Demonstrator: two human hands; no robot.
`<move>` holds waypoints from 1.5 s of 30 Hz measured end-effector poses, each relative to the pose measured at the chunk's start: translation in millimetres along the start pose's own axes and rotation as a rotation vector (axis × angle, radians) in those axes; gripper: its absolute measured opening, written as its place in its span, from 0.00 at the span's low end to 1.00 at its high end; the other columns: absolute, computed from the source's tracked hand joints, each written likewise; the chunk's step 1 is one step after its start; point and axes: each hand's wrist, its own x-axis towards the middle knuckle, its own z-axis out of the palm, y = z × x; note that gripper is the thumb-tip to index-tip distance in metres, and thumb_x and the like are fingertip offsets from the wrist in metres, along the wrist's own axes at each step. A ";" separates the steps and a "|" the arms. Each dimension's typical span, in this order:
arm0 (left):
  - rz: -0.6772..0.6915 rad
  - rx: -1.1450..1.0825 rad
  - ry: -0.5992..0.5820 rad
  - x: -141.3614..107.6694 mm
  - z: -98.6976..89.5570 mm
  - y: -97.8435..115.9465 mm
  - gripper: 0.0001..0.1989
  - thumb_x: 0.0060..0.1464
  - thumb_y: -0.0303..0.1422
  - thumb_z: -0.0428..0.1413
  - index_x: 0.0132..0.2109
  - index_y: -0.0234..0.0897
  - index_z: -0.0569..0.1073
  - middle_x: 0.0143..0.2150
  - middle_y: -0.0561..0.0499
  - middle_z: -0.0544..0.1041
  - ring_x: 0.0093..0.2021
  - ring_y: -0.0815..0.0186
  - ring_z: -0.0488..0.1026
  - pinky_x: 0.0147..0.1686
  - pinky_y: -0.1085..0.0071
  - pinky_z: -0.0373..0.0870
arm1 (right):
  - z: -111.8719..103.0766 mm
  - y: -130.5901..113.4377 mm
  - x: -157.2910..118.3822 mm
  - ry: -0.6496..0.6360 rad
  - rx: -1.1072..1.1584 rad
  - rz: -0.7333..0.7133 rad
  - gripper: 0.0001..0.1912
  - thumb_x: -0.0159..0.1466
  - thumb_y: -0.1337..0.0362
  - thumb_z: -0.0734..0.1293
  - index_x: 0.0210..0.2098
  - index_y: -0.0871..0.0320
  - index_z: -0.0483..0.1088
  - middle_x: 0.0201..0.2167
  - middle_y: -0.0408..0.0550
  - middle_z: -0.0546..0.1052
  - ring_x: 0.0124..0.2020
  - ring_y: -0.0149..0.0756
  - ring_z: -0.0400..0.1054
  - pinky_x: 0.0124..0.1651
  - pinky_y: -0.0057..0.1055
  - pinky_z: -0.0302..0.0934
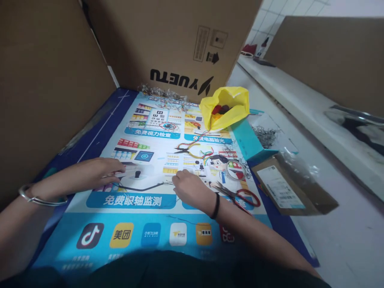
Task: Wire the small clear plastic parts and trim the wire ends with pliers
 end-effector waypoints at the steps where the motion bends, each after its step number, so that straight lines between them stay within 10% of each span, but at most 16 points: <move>1: 0.023 0.042 -0.035 -0.4 0.4 3.7 0.13 0.49 0.39 0.52 0.40 0.42 0.74 0.42 0.49 0.74 0.41 0.59 0.70 0.38 0.68 0.63 | 1.2 -2.1 3.4 -0.010 -0.053 0.002 0.05 0.60 0.70 0.61 0.35 0.63 0.67 0.34 0.54 0.70 0.38 0.40 0.63 0.37 0.32 0.58; 15: 0.105 0.090 -0.025 54.4 -15.9 44.6 0.14 0.53 0.40 0.48 0.39 0.40 0.74 0.38 0.49 0.75 0.40 0.61 0.70 0.40 0.69 0.61 | 5.0 16.5 54.2 0.001 -0.008 -0.062 0.05 0.52 0.72 0.61 0.28 0.62 0.69 0.29 0.54 0.75 0.29 0.37 0.67 0.26 0.28 0.49; 26: 0.185 -0.230 0.043 82.7 18.5 74.6 0.18 0.60 0.38 0.38 0.41 0.39 0.71 0.35 0.52 0.75 0.35 0.67 0.70 0.36 0.73 0.62 | 24.6 35.9 54.2 0.328 0.467 0.092 0.03 0.51 0.71 0.60 0.24 0.58 0.64 0.22 0.41 0.69 0.24 0.28 0.61 0.28 0.23 0.49; 45: 0.079 -0.413 0.214 92.4 62.6 66.7 0.16 0.61 0.37 0.37 0.37 0.37 0.67 0.35 0.50 0.72 0.35 0.67 0.66 0.37 0.70 0.62 | 22.6 22.5 55.5 0.185 0.326 0.236 0.06 0.56 0.69 0.59 0.33 0.58 0.65 0.27 0.46 0.73 0.27 0.31 0.63 0.27 0.26 0.46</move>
